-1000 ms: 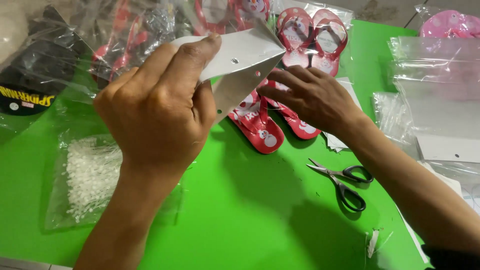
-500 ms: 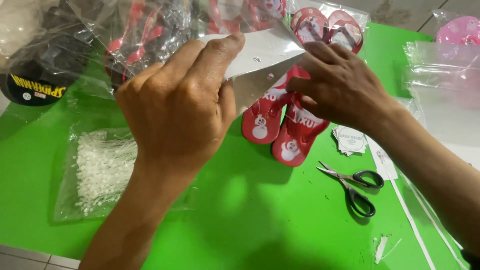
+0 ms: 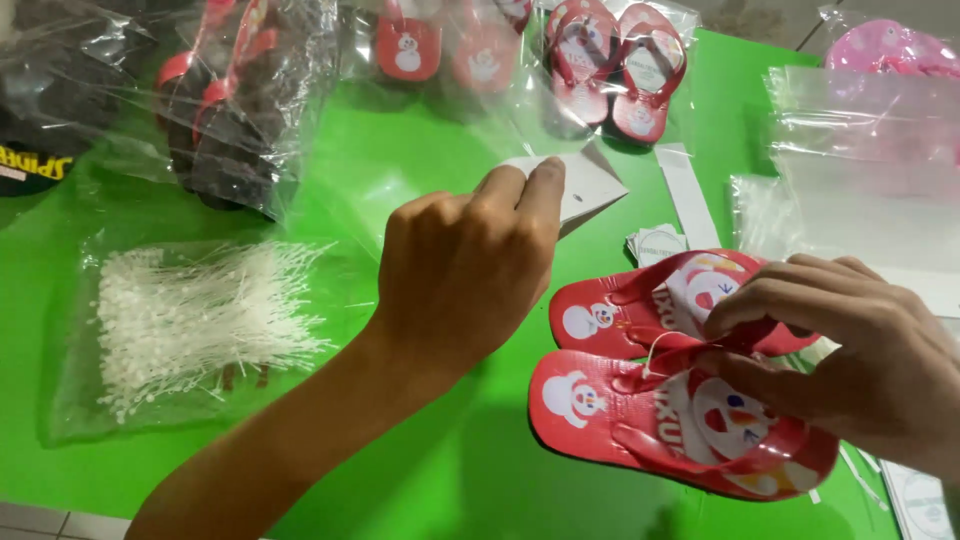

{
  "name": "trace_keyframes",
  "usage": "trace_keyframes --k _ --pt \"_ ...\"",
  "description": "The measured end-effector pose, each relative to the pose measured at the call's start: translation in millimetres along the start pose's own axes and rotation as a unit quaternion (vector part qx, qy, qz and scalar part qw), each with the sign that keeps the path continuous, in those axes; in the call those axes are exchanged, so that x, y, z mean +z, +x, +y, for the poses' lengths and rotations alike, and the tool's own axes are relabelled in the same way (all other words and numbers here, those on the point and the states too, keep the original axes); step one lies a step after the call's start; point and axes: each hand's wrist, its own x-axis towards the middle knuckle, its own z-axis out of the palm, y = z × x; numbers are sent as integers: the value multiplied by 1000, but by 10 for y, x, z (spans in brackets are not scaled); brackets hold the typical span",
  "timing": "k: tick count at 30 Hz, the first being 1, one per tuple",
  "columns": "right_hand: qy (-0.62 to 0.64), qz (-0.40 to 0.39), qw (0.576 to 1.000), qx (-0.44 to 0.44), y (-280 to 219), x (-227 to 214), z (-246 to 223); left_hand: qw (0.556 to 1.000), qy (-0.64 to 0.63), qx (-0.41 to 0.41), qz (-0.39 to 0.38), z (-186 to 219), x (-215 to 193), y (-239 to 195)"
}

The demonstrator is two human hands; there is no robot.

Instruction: Trimming excess material from flip-flop soles with scissors, cleaning them, and packaging them into plastic bags with header cards.

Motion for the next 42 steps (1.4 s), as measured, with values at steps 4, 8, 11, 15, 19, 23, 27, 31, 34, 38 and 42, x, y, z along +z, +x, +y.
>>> trace_keyframes --k 4,8,11,15,19,23,27,31,34,38,42 --pt "12 94 994 -60 -98 150 -16 995 -34 -14 -93 165 130 -82" --pt "-24 152 988 -19 10 340 -167 986 -69 -24 -152 260 191 -117" --pt "-86 215 972 -37 103 519 -215 970 -138 -50 -192 324 238 -96" --pt "-137 260 955 -39 270 662 -343 976 -105 -56 -180 412 384 -76" --pt "-126 272 954 -32 467 800 -379 984 -85 -40 -151 494 507 -27" --pt "-129 304 943 -34 682 990 -350 990 -59 -41 -124 504 528 -14" --pt "-72 341 935 -67 875 1188 -236 973 -118 -54 -192 366 653 -25" --pt "106 308 936 -132 891 1032 -358 949 -150 -91 -263 207 719 -41" --pt "80 274 946 -151 652 875 -167 953 -130 -90 -259 98 776 -63" --pt "4 163 976 -147 381 899 138 962 -131 -64 -231 31 685 26" --pt "84 181 979 -49 341 994 37 963 -152 -71 -210 54 608 81"
